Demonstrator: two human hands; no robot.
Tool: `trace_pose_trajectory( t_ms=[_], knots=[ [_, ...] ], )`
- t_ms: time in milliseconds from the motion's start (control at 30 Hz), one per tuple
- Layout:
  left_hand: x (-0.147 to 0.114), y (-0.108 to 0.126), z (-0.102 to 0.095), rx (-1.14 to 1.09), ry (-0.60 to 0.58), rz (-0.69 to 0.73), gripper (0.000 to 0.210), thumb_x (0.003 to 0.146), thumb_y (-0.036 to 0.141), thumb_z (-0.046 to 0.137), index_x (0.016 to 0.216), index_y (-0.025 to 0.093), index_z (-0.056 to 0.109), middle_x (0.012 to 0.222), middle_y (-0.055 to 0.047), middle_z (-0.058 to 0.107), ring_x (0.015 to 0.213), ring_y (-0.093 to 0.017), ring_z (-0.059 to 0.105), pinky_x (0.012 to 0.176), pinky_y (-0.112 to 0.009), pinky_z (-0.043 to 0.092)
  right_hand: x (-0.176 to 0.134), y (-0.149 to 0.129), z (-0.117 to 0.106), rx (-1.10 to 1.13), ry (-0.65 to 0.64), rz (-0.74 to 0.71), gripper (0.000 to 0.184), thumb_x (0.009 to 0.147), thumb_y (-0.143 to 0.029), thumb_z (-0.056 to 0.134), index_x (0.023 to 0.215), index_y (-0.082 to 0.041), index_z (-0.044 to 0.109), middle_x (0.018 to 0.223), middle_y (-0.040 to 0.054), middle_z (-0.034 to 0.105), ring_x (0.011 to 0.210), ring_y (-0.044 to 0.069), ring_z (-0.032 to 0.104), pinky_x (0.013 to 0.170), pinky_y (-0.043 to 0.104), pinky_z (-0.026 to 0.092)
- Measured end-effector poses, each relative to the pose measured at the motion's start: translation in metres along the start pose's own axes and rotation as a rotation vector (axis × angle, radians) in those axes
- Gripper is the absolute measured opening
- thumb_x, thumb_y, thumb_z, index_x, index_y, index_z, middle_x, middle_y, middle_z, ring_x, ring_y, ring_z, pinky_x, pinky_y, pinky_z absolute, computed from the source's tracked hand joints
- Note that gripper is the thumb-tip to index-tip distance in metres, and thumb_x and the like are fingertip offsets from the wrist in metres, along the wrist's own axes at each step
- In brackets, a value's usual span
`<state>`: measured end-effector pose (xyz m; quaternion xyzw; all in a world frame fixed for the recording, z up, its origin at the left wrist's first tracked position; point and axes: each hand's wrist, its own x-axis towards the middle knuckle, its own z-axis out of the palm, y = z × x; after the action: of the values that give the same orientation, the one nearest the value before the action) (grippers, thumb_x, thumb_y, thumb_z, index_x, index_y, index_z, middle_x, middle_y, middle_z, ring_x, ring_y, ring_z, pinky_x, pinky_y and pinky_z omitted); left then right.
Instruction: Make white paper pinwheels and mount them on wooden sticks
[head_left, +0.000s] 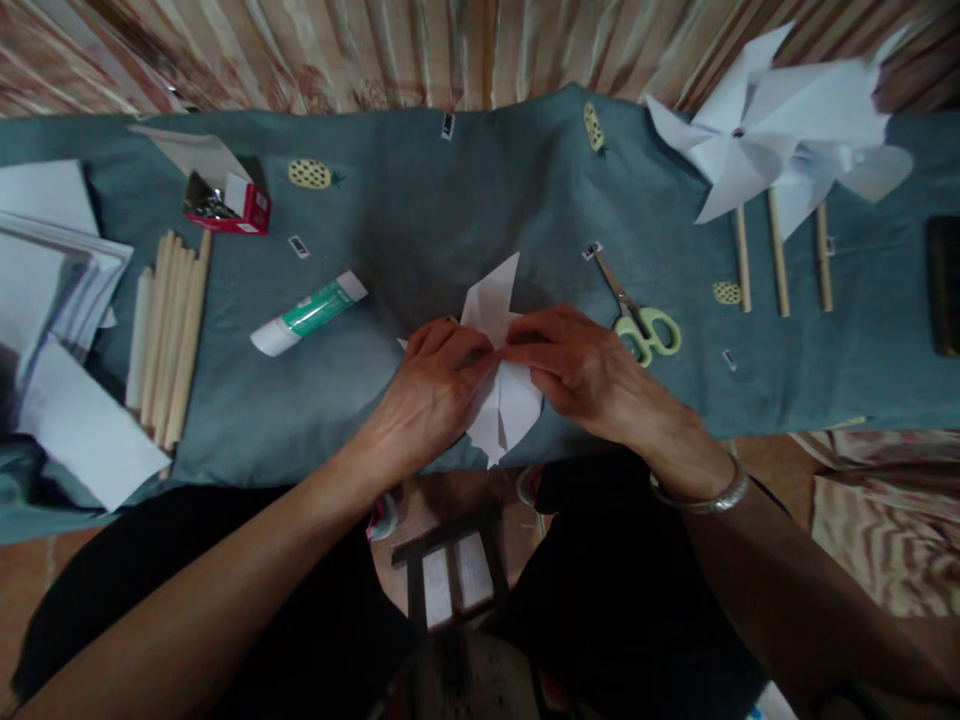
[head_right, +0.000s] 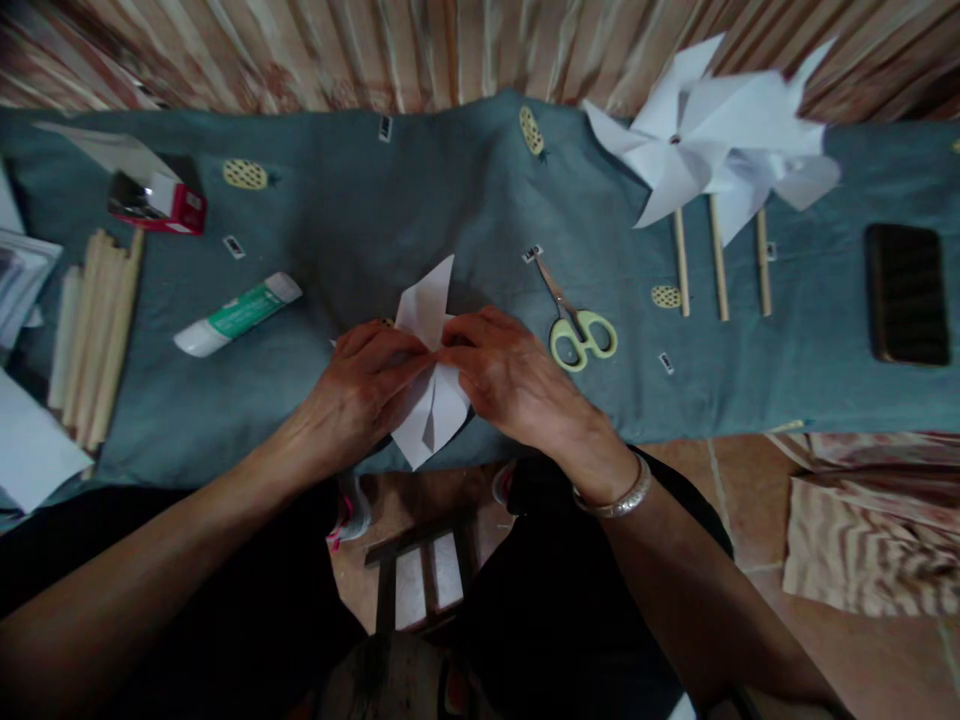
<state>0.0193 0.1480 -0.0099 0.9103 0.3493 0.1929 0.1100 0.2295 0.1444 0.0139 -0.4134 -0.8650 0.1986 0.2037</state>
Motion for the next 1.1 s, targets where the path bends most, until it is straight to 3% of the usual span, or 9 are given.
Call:
trace_pose_trajectory(
  t_ms=[333,533,1100],
  knots=[
    [-0.0019,0.0002,-0.002,-0.001,0.021,0.02,0.025,0.096,0.019,0.048,0.115,0.018,0.065,0.11,-0.007,0.069,0.101,-0.023,0.058,0.101,-0.046,0.045,0.0025,-0.0081,-0.0032,-0.012,-0.034,0.057,0.031,0.094,-0.013,0.044,0.094,-0.02,0.074,0.1,0.0082,0.066,0.097,0.024,0.057,0.088,0.042,0.049],
    [-0.0007,0.0002,-0.0045,0.04,-0.042,0.004,0.029,0.098,0.021,0.043,0.114,0.024,0.067,0.109,-0.004,0.069,0.102,-0.022,0.059,0.107,-0.047,0.039,0.0009,-0.0053,-0.0001,-0.008,-0.011,0.048,0.032,0.092,-0.011,0.044,0.099,-0.02,0.074,0.103,0.0086,0.067,0.098,0.024,0.058,0.087,0.043,0.05],
    [0.0048,0.0006,-0.0086,0.145,-0.065,0.087,0.024,0.096,0.017,0.046,0.107,0.016,0.067,0.099,-0.006,0.069,0.099,-0.022,0.059,0.106,-0.049,0.042,-0.0012,-0.0028,0.0015,0.0,0.017,0.01,0.03,0.091,-0.009,0.045,0.099,-0.019,0.072,0.103,0.0078,0.067,0.097,0.023,0.058,0.086,0.042,0.051]
  ],
)
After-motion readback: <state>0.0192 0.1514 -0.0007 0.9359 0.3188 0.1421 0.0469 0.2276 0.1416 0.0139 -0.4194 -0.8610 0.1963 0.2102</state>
